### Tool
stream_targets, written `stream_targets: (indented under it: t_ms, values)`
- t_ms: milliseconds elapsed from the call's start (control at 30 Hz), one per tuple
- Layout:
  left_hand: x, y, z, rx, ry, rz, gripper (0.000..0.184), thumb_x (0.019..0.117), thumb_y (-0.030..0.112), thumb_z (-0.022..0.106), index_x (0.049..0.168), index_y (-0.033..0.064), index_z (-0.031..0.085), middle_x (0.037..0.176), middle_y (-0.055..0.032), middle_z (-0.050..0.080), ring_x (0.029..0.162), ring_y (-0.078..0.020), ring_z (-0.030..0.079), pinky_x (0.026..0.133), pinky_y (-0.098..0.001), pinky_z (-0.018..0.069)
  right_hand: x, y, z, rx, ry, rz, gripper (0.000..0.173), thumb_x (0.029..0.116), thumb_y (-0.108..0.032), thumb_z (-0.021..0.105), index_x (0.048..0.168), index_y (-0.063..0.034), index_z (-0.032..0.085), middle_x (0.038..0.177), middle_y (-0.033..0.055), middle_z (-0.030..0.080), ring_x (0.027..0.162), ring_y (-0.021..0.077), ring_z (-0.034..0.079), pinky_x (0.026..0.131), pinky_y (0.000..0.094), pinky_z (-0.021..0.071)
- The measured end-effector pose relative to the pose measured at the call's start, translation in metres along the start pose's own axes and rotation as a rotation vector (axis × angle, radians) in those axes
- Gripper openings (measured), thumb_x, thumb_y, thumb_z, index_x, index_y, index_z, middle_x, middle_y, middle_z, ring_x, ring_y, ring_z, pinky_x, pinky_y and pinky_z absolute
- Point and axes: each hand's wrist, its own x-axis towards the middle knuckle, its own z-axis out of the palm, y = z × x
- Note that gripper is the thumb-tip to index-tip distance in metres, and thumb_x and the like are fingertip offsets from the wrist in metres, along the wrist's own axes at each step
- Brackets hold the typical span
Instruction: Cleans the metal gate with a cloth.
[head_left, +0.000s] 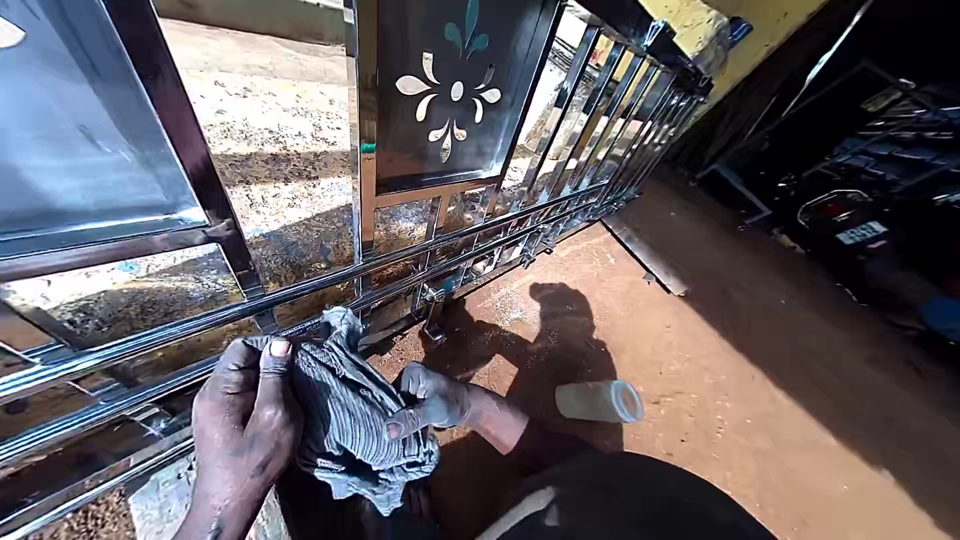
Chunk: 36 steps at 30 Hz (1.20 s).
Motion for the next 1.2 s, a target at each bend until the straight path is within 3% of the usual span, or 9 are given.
stream_targets:
  t_ms: [167, 300, 467, 600, 667, 767, 833, 1100, 1200]
  values:
    - [-0.001, -0.025, 0.003, 0.676, 0.068, 0.119, 0.038, 0.1038, 0.028, 0.044, 0.091, -0.0039, 0.061, 0.074, -0.0156, 0.059, 0.062, -0.0326, 0.063, 0.055, -0.051, 0.0521, 0.007, -0.02, 0.008, 0.492, 0.756, 0.236, 0.017, 0.093, -0.021, 0.06, 0.097, -0.0108, 0.072, 0.088, 0.005, 0.075, 0.081, 0.0125, 0.073, 0.074, 0.033, 0.0619]
    - [0.009, -0.011, 0.041, 0.552, 0.002, -0.196, 0.031, 0.1082, 0.027, 0.05, 0.105, -0.0016, 0.063, 0.072, -0.0171, 0.067, 0.065, -0.0361, 0.069, 0.062, -0.0572, 0.0557, 0.042, -0.036, 0.0, 0.438, 1.188, 0.23, 0.032, 0.109, -0.026, 0.049, 0.133, -0.0061, 0.057, 0.127, 0.0097, 0.064, 0.116, 0.0195, 0.063, 0.099, 0.0412, 0.0535]
    - [0.014, -0.023, 0.088, 0.227, 0.077, -0.085, 0.028, 0.1004, 0.006, 0.057, 0.127, -0.0025, 0.061, 0.112, -0.0196, 0.072, 0.099, -0.0319, 0.072, 0.089, -0.0532, 0.0575, 0.062, -0.011, -0.015, -0.453, 0.901, 0.136, 0.032, 0.1028, -0.008, 0.055, 0.13, 0.0072, 0.062, 0.129, 0.0203, 0.066, 0.12, 0.0226, 0.063, 0.106, 0.0415, 0.0499]
    - [0.027, -0.022, 0.097, 0.503, -0.259, -0.092, 0.041, 0.1071, 0.023, 0.047, 0.136, -0.0016, 0.061, 0.138, -0.0205, 0.063, 0.136, -0.0347, 0.054, 0.122, -0.0568, 0.0281, 0.069, 0.011, -0.036, -0.895, 0.824, -0.032, 0.024, 0.0948, -0.003, 0.068, 0.115, 0.009, 0.067, 0.11, 0.0237, 0.072, 0.104, 0.031, 0.071, 0.097, 0.0487, 0.0551]
    - [0.044, -0.008, 0.096, 0.641, -0.438, -0.234, 0.043, 0.1106, 0.032, 0.039, 0.128, 0.0013, 0.064, 0.13, -0.0193, 0.066, 0.131, -0.0362, 0.057, 0.117, -0.0643, 0.0274, 0.078, 0.013, -0.043, -1.023, 0.859, -0.006, 0.013, 0.0937, -0.001, 0.068, 0.105, 0.0052, 0.07, 0.099, 0.0216, 0.072, 0.095, 0.0339, 0.071, 0.09, 0.0543, 0.0547]
    - [0.069, 0.002, 0.088, 0.729, -0.631, -0.415, 0.056, 0.1113, 0.045, 0.032, 0.12, 0.0014, 0.066, 0.12, -0.021, 0.069, 0.122, -0.0371, 0.062, 0.109, -0.0624, 0.0389, 0.085, 0.007, -0.038, -1.167, 0.895, 0.107, 0.012, 0.0929, 0.004, 0.061, 0.1, 0.0021, 0.071, 0.096, 0.0199, 0.071, 0.1, 0.0375, 0.067, 0.105, 0.0608, 0.0415]
    - [0.082, 0.004, 0.085, 0.787, -0.691, -0.453, 0.061, 0.1102, 0.05, 0.033, 0.11, 0.0003, 0.069, 0.114, -0.0219, 0.07, 0.117, -0.0379, 0.066, 0.099, -0.0606, 0.0472, 0.091, 0.004, -0.038, -1.102, 0.917, 0.191, 0.008, 0.0944, -0.005, 0.066, 0.097, 0.002, 0.069, 0.089, 0.019, 0.071, 0.089, 0.0345, 0.071, 0.088, 0.057, 0.0535]
    - [0.07, 0.009, 0.104, 0.931, -0.493, -0.446, 0.046, 0.1088, 0.041, 0.043, 0.108, 0.0049, 0.072, 0.112, -0.0156, 0.074, 0.115, -0.0323, 0.067, 0.109, -0.0564, 0.0403, 0.079, -0.019, -0.054, -0.958, 0.597, 0.377, 0.028, 0.0896, 0.001, 0.066, 0.117, 0.0023, 0.061, 0.103, 0.0224, 0.068, 0.098, 0.0359, 0.068, 0.086, 0.0574, 0.0536]
    - [0.062, 0.013, 0.089, 0.87, -0.467, -0.401, 0.029, 0.1039, 0.023, 0.053, 0.107, 0.0003, 0.07, 0.11, -0.0221, 0.072, 0.109, -0.0394, 0.067, 0.094, -0.0621, 0.0476, 0.067, -0.033, -0.053, -1.052, 0.455, 0.291, 0.039, 0.0803, -0.001, 0.076, 0.117, 0.0044, 0.065, 0.112, 0.0218, 0.069, 0.105, 0.0344, 0.067, 0.093, 0.0554, 0.0523]
